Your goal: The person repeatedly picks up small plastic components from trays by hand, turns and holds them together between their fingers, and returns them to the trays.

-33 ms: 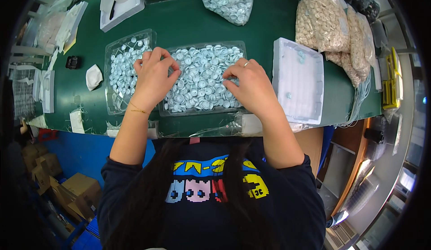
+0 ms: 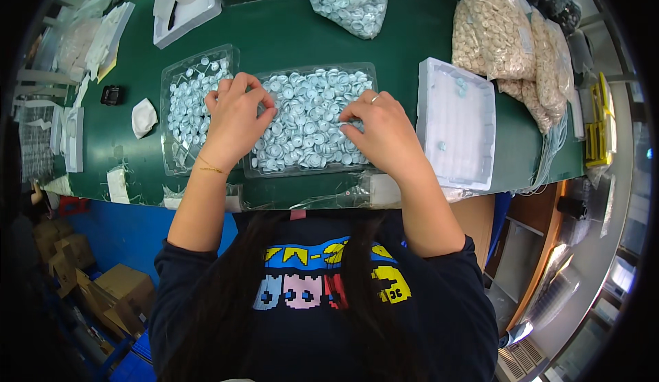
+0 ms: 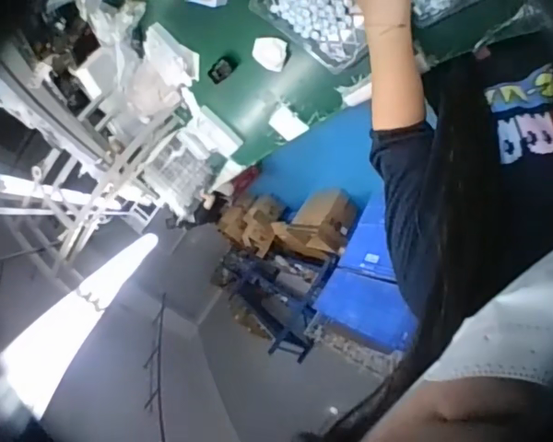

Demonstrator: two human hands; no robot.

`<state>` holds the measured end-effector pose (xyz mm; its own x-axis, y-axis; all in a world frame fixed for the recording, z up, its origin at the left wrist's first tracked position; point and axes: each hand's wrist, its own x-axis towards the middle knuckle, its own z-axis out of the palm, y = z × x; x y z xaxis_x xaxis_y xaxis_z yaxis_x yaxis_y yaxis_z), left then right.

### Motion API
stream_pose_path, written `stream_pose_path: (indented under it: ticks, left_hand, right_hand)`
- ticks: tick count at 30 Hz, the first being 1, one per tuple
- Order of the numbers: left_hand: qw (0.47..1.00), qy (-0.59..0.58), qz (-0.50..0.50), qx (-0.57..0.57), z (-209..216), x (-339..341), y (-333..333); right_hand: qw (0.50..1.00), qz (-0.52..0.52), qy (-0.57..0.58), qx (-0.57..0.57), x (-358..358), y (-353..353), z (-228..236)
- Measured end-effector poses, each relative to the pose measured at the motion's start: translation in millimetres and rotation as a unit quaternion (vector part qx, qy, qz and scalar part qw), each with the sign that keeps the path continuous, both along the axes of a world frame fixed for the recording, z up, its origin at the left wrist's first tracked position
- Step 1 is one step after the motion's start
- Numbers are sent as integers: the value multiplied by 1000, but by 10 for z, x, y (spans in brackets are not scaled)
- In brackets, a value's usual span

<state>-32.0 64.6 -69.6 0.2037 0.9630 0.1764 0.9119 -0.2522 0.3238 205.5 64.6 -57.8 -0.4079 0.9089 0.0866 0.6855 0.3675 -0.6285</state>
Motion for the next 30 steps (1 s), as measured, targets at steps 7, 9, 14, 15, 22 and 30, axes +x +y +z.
stream_pose_path:
  ticks: [7,9,14,15,22,30]
  left_hand:
    - [1000,-15,-18,18,18,-13,-8]
    - [985,-168,-3,-49,44,-54,3]
    - [781,-605,-4,-155,273,99,-229]
    - [710,-679,-46,-178,311,113,-285]
    - [612,-747,-39,-257,646,225,-590]
    - [699,-693,-72,-161,644,258,-676]
  right_hand:
    - [1000,-8,21,2,-30,7,17]
    - [993,-53,92,-48,-71,1,93]
    - [973,-19,228,-35,-166,-74,245]
    - [962,6,271,-21,-194,-96,284]
    - [913,66,402,17,-370,-257,510]
    - [915,85,389,63,-433,-283,559]
